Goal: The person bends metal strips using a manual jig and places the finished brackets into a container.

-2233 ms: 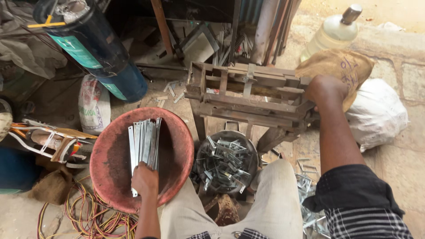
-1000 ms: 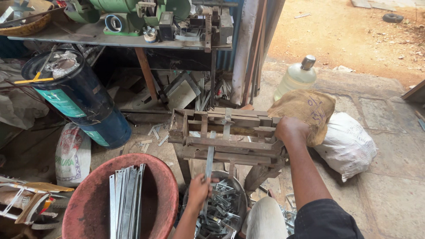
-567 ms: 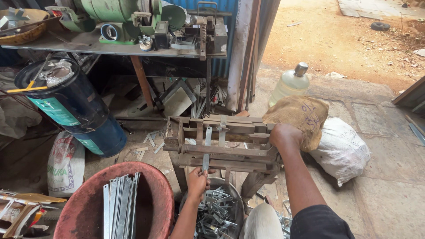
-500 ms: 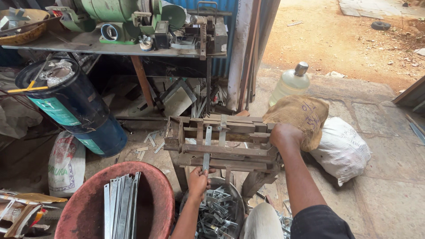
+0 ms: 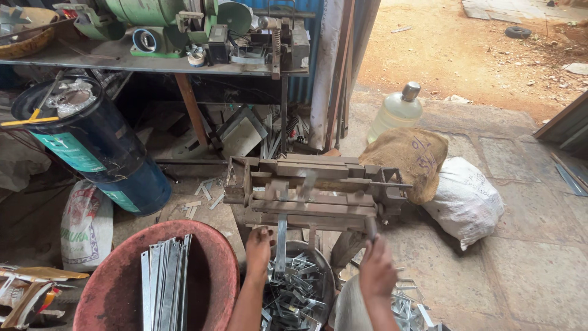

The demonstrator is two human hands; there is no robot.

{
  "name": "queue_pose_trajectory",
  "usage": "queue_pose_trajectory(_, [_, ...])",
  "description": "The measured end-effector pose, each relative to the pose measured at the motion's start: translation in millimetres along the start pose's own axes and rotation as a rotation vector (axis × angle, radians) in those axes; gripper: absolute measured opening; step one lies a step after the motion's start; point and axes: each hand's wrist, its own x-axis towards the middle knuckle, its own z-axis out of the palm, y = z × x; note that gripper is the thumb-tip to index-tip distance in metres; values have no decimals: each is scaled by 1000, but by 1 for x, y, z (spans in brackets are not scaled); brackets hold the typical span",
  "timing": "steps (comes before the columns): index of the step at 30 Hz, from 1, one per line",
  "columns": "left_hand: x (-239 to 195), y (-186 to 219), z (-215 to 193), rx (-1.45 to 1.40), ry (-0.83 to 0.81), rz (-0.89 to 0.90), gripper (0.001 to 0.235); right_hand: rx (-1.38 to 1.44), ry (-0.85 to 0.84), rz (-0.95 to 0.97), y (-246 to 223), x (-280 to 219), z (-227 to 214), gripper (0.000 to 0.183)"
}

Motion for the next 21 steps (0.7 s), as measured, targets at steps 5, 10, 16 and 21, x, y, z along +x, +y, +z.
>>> queue_pose_trajectory(5, [-25, 29, -14, 99, -9, 260, 23, -40, -118, 74, 10, 1, 8, 31])
queue_pose_trajectory(10, [-38, 86, -2, 187, -235, 491, 48, -186, -320, -33, 0, 83, -31, 28])
queue_pose_trajectory(16, [-35, 106, 20, 325, -433, 656, 46, -368, -778, 118, -60, 212, -54, 26])
queue_pose_trajectory(21, [-41, 74, 40, 424, -25, 812, 23, -493, -929, 203, -82, 232, -57, 31])
